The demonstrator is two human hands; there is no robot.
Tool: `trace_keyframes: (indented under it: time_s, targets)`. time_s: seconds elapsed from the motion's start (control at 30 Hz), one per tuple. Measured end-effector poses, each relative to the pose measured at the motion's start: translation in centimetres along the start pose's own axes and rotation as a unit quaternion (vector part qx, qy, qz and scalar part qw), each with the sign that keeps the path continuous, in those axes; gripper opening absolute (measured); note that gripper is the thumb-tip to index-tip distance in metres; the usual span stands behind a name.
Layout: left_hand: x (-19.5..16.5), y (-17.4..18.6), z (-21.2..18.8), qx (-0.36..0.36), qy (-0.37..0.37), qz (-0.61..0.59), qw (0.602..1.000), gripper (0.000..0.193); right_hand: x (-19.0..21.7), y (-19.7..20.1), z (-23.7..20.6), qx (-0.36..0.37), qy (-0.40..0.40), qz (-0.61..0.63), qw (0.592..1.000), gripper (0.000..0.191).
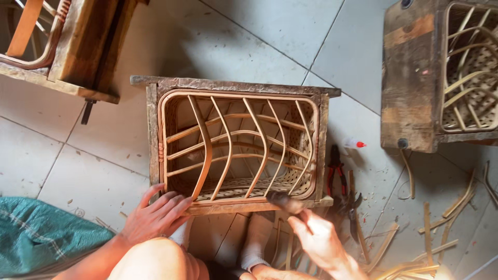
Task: The person sits on the floor weaving thin bamboo strips across a rectangular woven basket frame, pressing and tucking the strips into place, tapping them tight with a hammer, trimming with pliers, and squeezing glue from a bottle onto the rim joints.
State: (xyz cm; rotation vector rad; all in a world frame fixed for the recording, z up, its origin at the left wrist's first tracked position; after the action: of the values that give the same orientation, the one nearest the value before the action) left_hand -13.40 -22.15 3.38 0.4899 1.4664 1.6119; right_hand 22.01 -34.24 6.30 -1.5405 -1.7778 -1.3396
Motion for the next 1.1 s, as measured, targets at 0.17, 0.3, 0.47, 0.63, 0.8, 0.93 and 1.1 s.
trace_keyframes:
  time_s: [0.17, 0.3, 0.47, 0.63, 0.8, 0.93, 1.1]
  targets:
    - [0.2, -0.1, 0.2, 0.009, 0.006, 0.004, 1.0, 0.053, 4.8, 5.3, 6.2, -0.083, -0.013, 0.021, 0.996, 0.03]
    - [0.3, -0.5, -0.1, 0.015, 0.018, -0.001, 1.0, 0.052, 10.1, 6.9, 13.8, -0.104, 0.048, -0.098, 0.989, 0.024]
    - [0.6, -1.7, -0.9, 0.067, 0.048, -0.009, 0.997, 0.05, 12.7, 4.3, 19.4, -0.066, 0.139, -0.154, 0.976, 0.027]
    - [1.1, -2.4, -1.4, 0.03, 0.031, -0.006, 0.999, 0.05, 12.1, 4.5, 19.6, -0.066, 0.095, -0.133, 0.984, 0.026]
    - [1.3, -2.3, -1.6, -0.014, 0.008, -0.004, 1.0, 0.046, 13.2, 3.6, 19.1, -0.068, 0.196, -0.137, 0.969, 0.028]
    - [1.1, -2.2, -1.4, -0.013, -0.003, 0.009, 1.0, 0.045, 13.2, 2.4, 19.8, -0.06, 0.169, -0.154, 0.972, 0.03]
    - [1.2, -1.7, -1.0, -0.005, 0.01, 0.003, 1.0, 0.046, 14.4, 0.4, 20.2, -0.03, 0.217, -0.153, 0.964, 0.031]
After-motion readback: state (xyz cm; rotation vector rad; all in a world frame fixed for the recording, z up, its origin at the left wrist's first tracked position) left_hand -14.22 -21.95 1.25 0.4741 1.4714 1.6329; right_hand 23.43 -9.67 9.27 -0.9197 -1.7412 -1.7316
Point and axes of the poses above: each hand's wrist, its own z-axis towards the middle knuckle, its own y-axis out of the back of the hand, x = y × z, the point moved 5 cm from there along z, towards the middle knuckle, and after that the axes turned 10 degrees about z, right-handed, at the moved point
